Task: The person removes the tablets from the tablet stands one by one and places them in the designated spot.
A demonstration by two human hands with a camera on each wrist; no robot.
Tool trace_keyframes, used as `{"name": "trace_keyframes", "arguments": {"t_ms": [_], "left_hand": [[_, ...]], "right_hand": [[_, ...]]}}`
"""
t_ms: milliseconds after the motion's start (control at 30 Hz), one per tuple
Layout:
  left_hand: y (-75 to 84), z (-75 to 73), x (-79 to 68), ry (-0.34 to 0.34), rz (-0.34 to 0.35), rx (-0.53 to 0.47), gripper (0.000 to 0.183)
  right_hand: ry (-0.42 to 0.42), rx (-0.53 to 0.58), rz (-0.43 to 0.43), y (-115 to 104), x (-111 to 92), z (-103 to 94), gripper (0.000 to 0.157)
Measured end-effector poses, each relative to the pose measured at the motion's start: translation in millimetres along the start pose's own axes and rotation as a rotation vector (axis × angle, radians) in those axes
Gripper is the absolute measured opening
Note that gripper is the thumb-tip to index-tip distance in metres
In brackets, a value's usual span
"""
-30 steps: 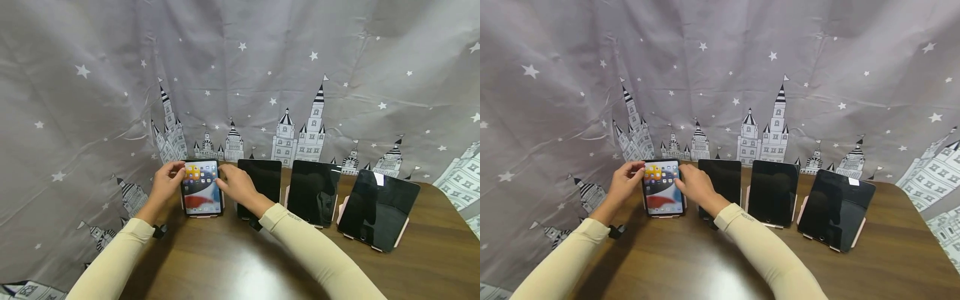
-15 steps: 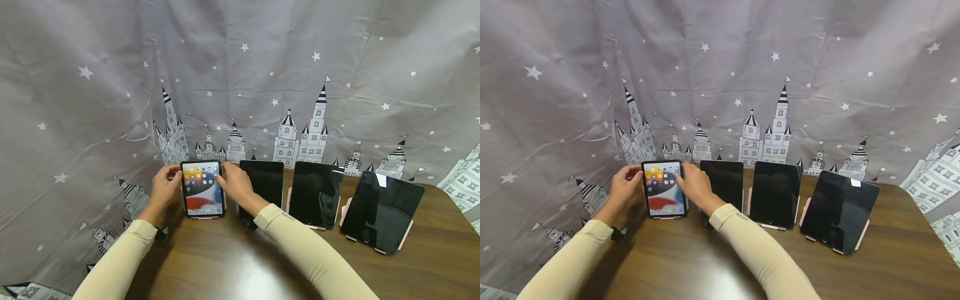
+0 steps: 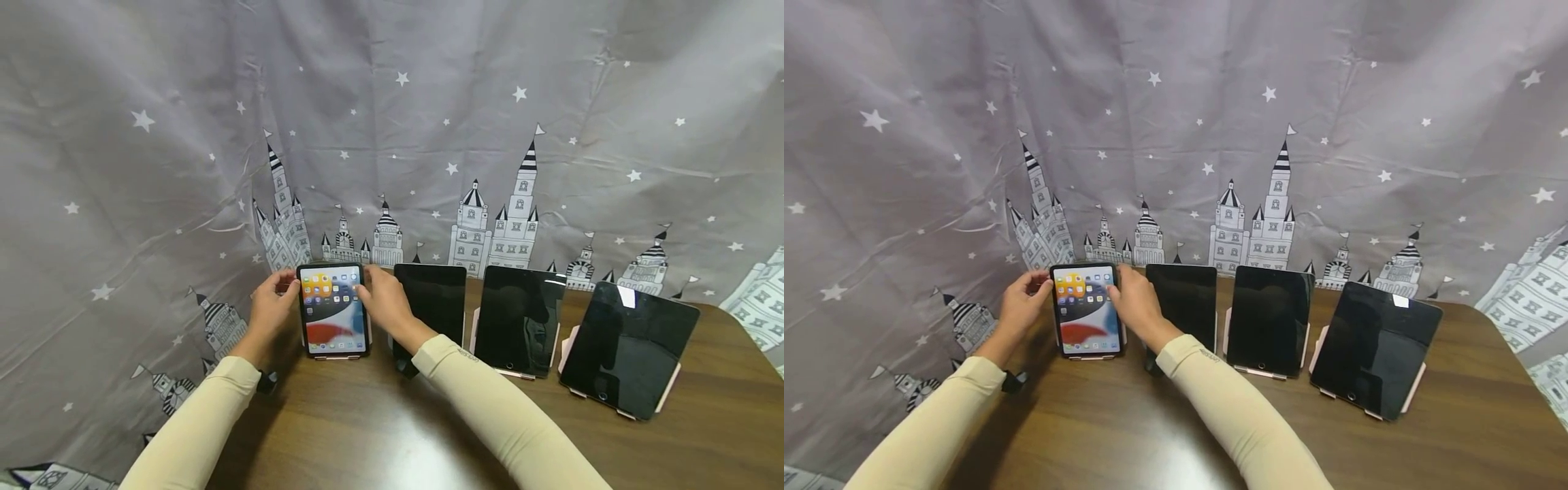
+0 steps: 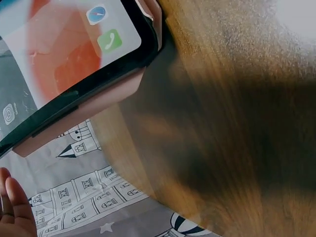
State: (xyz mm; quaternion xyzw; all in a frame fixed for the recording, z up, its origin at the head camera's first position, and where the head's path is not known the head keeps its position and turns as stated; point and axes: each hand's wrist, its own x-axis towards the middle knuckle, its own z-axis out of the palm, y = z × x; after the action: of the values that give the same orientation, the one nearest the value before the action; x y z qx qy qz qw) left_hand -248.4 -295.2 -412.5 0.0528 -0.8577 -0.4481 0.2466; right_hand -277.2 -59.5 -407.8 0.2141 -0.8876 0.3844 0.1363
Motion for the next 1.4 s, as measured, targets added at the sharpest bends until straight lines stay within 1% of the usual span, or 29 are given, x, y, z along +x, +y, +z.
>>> {"name": "trace_keyframes", "arguments": {"t_ms": [133,300,433,667,800,1100,1200,1400], "left_hand": [[-1.1,1.2,0.7,-0.012,-0.032,-0.023,0.028],[-2.1,1.1,1.5,-0.021,-0.069,-0.049,0.028],[-2.0,-0.2,0.7,-0.042,-0.102,-0.058,0.028],[0.8,1.0,-1.5,-0.087,-0.141,-0.109,0.031],[3.0,1.2,-2.4,-0.099,-0.152,-0.121,0.032],[4.3,0.1,-3.8,-0.103,-0.167,-0.108,0.035],[4.5,-0.5,-4.3,-0.101,-0.165,-0.113,0.034],[2.5,-1.4,-5.7,-0.09,-0.141,-0.139,0.031]], "right_hand": [[0.001,0.03,0.035,0.5,0.4,1.2,0.035],[0.017,0.03,0.026,0.5,1.3,3.7,0.033],[0.025,0.046,0.021,0.3,0.7,6.0,0.032],[0.041,0.05,0.007,-0.4,-0.5,7.5,0.031],[0.057,0.048,0.001,-1.4,-0.8,6.7,0.03],[0.077,0.051,-0.004,-1.5,-0.6,6.1,0.029],[0.08,0.049,-0.006,-1.7,-0.5,5.4,0.028],[0.108,0.061,-0.022,-2.3,-1.4,5.5,0.025]]}}
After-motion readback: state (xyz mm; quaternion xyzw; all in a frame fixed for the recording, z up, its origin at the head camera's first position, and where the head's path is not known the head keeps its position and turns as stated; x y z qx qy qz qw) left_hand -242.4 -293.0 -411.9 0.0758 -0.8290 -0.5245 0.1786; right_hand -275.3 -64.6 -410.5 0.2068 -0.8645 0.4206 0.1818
